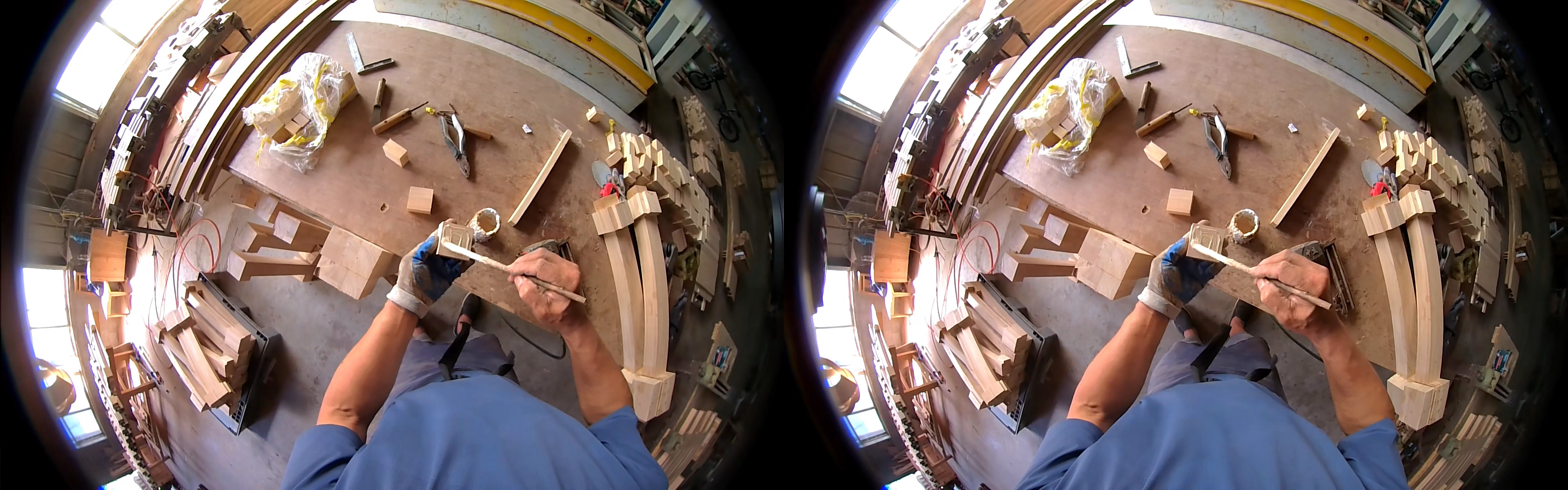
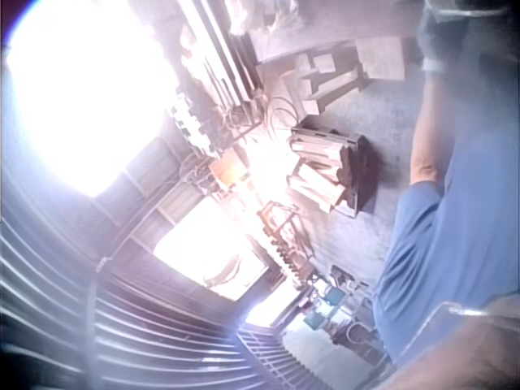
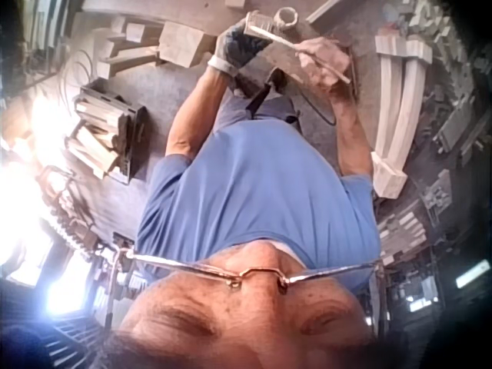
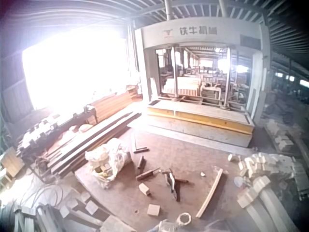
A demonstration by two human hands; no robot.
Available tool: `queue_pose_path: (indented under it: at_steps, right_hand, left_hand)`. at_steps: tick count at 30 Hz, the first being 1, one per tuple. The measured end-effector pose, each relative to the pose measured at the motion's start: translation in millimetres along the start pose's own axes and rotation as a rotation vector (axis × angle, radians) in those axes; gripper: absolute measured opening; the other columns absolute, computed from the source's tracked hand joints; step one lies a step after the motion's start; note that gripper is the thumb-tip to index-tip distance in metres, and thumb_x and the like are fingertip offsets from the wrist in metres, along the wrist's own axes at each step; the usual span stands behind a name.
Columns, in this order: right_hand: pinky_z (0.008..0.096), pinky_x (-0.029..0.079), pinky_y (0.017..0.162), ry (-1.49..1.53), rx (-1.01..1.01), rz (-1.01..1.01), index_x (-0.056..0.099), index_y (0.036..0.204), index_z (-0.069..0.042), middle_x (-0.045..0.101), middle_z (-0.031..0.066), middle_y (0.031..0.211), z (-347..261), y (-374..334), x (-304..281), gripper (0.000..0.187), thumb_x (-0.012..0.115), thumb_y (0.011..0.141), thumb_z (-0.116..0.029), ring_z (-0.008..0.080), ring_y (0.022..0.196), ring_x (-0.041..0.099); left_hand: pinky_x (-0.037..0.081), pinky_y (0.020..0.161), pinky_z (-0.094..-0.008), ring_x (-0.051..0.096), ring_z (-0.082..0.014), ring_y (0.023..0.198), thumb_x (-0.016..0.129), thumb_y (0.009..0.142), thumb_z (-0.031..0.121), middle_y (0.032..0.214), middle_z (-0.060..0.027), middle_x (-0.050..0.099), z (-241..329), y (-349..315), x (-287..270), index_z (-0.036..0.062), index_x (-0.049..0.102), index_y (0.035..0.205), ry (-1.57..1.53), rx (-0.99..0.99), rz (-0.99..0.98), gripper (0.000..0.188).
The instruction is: The person applies glue to small wooden blocks and attaches them to a larger wooden frame using a nail gun. They then move to a drying rack, pick up a wooden piece, and hammer it into place on the frame.
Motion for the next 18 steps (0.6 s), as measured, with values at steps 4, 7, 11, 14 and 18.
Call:
queue_pose_path:
  at_steps: [4, 7, 11, 14, 18]
  right_hand:
    - [0.0346, 0.059, 0.068, -0.058, -0.07, -0.039, 0.07, 0.091, 0.003, 0.071, 0.0147, 0.088, -10, 0, -2, 0.011, 0.064, 0.082, 0.008, 0.0259, 0.078, 0.071]
    - [0.0343, 0.058, 0.067, -0.068, -0.051, -0.034, 0.07, 0.09, 0.003, 0.07, 0.0144, 0.087, -10, 0, -10, 0.01, 0.064, 0.082, 0.008, 0.0259, 0.078, 0.071]
    - [0.0335, 0.058, 0.068, -0.04, 0.021, 0.002, 0.071, 0.092, 0.003, 0.071, 0.0148, 0.086, -2, -1, -20, 0.012, 0.066, 0.082, 0.006, 0.0243, 0.077, 0.071]
    - [0.0332, 0.058, 0.068, 0.011, 0.08, 0.088, 0.072, 0.094, 0.003, 0.071, 0.015, 0.086, 3, -3, -21, 0.013, 0.067, 0.083, 0.004, 0.0232, 0.075, 0.07]
    - [0.0333, 0.058, 0.068, -0.059, 0.008, 0.04, 0.072, 0.092, 0.003, 0.072, 0.0154, 0.087, -5, -1, -11, 0.011, 0.067, 0.083, 0.005, 0.0246, 0.076, 0.071]
  left_hand:
    - [0.05, 0.112, -0.0531, 0.059, -0.0358, 0.135, 0.056, 0.106, 0.03, 0.148, -0.0196, 0.058, 2, 0, -3, 0.0105, 0.047, 0.155, 0.007, 0.011, -0.025, 0.054]
    - [0.049, 0.113, -0.0539, 0.058, -0.0357, 0.135, 0.056, 0.106, 0.029, 0.149, -0.0195, 0.058, 3, -1, 3, 0.0101, 0.046, 0.156, -0.012, 0.017, -0.047, 0.055]
    - [0.048, 0.114, -0.0543, 0.059, -0.0359, 0.134, 0.056, 0.106, 0.029, 0.149, -0.0191, 0.058, 3, -2, 2, 0.0096, 0.046, 0.156, -0.014, 0.023, -0.042, 0.055]
    - [0.048, 0.114, -0.0543, 0.059, -0.0357, 0.133, 0.056, 0.106, 0.028, 0.148, -0.0186, 0.059, 2, -1, 5, 0.0093, 0.047, 0.156, -0.016, 0.027, -0.041, 0.054]
    - [0.048, 0.114, -0.0544, 0.061, -0.035, 0.131, 0.056, 0.106, 0.028, 0.146, -0.0176, 0.06, 3, -3, 6, 0.0085, 0.047, 0.155, 0.005, 0.025, -0.045, 0.054]
Point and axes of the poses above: each hand's wrist, its own y-axis towards the middle knuckle, its own x-axis out of the palm, z = x × y, the point moved 9 cm from there along y, towards the middle knuckle
